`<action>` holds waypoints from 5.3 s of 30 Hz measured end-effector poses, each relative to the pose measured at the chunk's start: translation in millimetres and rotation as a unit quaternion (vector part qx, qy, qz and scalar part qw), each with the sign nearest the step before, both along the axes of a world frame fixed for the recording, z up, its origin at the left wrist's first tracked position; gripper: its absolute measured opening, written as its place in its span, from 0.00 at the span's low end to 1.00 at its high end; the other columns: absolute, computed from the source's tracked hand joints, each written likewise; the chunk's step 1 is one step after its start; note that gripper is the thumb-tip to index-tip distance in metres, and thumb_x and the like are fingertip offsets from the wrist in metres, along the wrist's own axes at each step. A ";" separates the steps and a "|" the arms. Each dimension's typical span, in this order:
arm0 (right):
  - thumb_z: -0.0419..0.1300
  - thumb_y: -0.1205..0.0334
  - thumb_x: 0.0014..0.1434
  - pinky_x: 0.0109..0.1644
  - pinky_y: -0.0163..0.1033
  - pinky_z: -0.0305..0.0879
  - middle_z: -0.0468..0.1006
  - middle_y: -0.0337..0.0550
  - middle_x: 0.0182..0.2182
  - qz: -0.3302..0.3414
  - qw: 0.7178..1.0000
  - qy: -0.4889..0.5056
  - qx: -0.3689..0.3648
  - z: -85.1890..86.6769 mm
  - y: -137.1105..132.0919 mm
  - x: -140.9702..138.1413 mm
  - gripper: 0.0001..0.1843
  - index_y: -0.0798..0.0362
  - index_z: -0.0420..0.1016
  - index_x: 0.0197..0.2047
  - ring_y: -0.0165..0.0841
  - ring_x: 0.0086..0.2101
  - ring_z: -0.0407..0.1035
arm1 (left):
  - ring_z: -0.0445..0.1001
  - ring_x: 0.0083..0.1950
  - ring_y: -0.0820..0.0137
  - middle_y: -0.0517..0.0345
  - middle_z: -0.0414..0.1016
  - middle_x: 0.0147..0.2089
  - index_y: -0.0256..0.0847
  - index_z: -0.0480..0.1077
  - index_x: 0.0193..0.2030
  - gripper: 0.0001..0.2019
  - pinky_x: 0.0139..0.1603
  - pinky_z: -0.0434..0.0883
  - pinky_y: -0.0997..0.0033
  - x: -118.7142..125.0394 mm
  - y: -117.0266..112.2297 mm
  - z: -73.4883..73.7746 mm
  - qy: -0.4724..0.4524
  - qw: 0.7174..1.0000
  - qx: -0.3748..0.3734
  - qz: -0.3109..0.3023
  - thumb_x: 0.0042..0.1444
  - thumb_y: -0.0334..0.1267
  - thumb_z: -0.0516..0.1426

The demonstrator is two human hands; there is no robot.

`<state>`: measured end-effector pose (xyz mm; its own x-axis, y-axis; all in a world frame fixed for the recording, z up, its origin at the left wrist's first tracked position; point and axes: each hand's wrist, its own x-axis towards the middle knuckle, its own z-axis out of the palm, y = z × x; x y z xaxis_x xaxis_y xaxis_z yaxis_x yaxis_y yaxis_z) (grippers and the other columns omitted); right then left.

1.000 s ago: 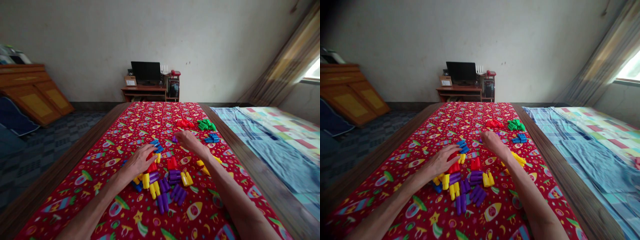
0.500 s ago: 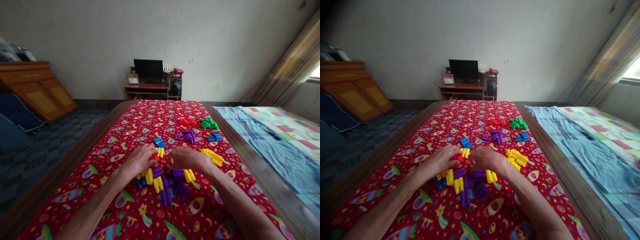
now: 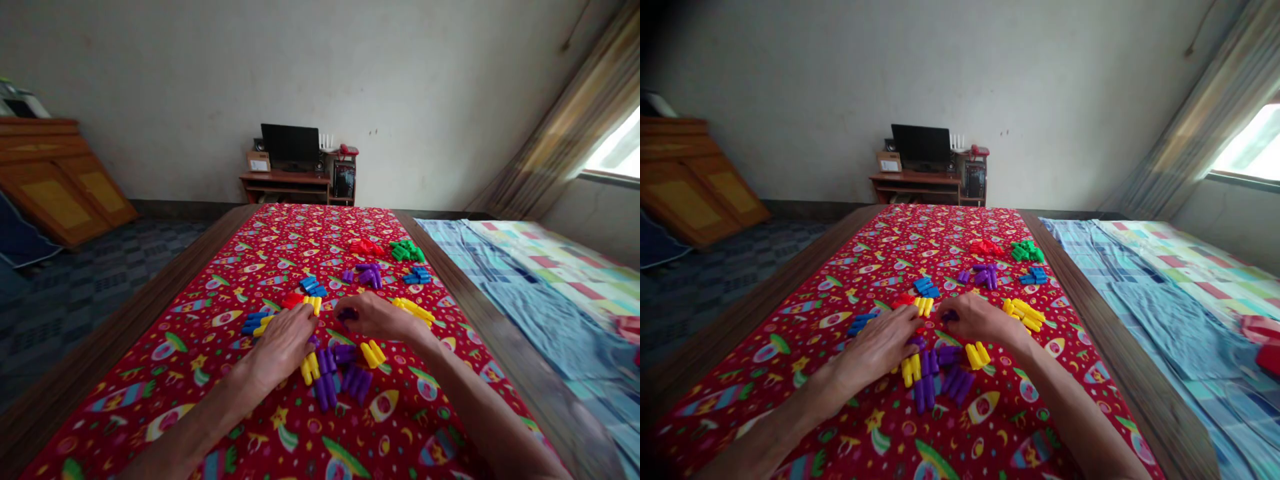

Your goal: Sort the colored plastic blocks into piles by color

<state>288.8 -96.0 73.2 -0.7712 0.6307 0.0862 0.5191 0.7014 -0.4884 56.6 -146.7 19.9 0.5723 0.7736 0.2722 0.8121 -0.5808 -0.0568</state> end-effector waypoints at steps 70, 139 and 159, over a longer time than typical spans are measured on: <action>0.51 0.59 0.65 0.54 0.50 0.63 0.76 0.55 0.37 -0.323 0.899 0.072 0.286 -67.2 84.3 53.5 0.13 0.56 0.74 0.39 0.43 0.47 0.67 | 0.76 0.47 0.65 0.50 0.76 0.45 0.39 0.73 0.44 0.12 0.53 0.73 0.63 -10.3 56.8 17.6 -0.285 0.956 -0.061 0.023 0.60 0.37 0.50; 0.57 0.68 0.57 0.27 0.33 0.45 0.69 0.37 0.20 -0.191 0.977 -0.004 0.093 -8.4 45.3 30.0 0.07 0.57 0.76 0.29 0.24 0.21 0.55 | 0.76 0.44 0.65 0.57 0.76 0.43 0.43 0.72 0.43 0.10 0.47 0.74 0.65 25.6 14.3 31.7 -0.245 0.946 -0.213 0.016 0.53 0.39 0.61; 0.54 0.65 0.63 0.27 0.34 0.47 0.72 0.40 0.22 -0.111 0.991 -0.034 0.067 5.3 20.2 23.6 0.11 0.56 0.75 0.31 0.25 0.22 0.58 | 0.73 0.36 0.68 0.60 0.74 0.34 0.41 0.69 0.35 0.03 0.38 0.69 0.71 25.0 21.8 11.4 -0.184 0.957 -0.223 0.011 0.53 0.33 0.59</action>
<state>312.4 -75.8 78.5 -0.6216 0.7717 0.1342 0.6962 0.6229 -0.3568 81.6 -124.9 31.3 0.4830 0.8708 0.0917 0.7424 -0.4628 0.4844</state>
